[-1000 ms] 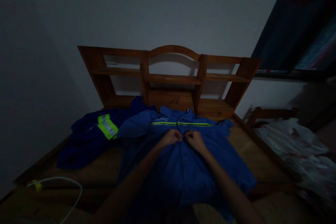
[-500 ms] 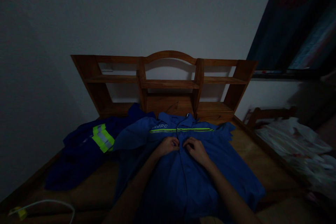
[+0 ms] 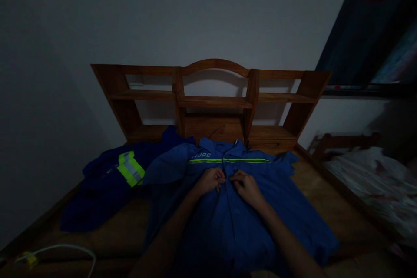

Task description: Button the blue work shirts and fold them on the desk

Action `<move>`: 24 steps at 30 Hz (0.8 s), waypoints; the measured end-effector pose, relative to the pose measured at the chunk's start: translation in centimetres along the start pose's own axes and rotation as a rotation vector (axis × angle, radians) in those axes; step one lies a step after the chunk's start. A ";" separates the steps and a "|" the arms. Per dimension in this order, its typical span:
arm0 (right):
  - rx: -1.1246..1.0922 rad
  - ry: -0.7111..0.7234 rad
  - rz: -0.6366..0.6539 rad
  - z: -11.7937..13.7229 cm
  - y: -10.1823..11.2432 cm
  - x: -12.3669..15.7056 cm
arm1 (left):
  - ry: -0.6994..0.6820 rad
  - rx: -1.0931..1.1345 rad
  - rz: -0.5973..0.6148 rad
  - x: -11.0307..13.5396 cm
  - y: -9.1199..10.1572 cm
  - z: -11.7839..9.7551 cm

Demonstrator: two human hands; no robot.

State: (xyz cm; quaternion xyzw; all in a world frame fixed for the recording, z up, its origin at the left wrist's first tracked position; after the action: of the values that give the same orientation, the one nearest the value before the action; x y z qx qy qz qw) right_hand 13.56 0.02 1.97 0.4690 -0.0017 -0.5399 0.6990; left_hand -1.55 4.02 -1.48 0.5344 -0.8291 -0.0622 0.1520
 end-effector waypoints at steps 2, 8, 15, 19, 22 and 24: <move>-0.080 -0.023 -0.031 -0.5 0.2 -0.1 | 0.031 0.113 0.015 -0.5 0.1 0.2; -0.410 -0.185 -0.145 -2.5 0.8 -0.2 | 0.064 0.214 -0.082 -1.1 -0.3 -0.6; -0.408 -0.186 -0.093 -2.2 0.2 -0.1 | 0.030 0.260 -0.213 -0.5 -0.4 0.5; -0.229 -0.095 -0.116 -1.1 0.7 -0.2 | 0.021 0.299 -0.192 -0.2 -0.2 0.5; -0.179 -0.067 -0.119 -0.8 0.9 -0.3 | 0.013 0.263 -0.201 0.0 -0.3 0.1; -0.183 -0.059 -0.115 -0.9 0.9 -0.3 | 0.021 0.255 -0.207 0.2 -0.4 -0.2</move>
State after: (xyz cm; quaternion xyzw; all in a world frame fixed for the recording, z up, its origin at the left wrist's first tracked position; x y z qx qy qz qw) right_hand 14.54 0.85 2.19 0.3864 0.0540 -0.5906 0.7064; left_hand -1.24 3.72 -1.33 0.6326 -0.7691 0.0340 0.0846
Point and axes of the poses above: each hand's wrist, its own x-axis away from the middle knuckle, its own y-axis out of the back of the hand, z = x × y, the point moved 6 cm from there along -x, towards the middle knuckle, and after that the axes turned 13 degrees about y, right-handed, at the moved point
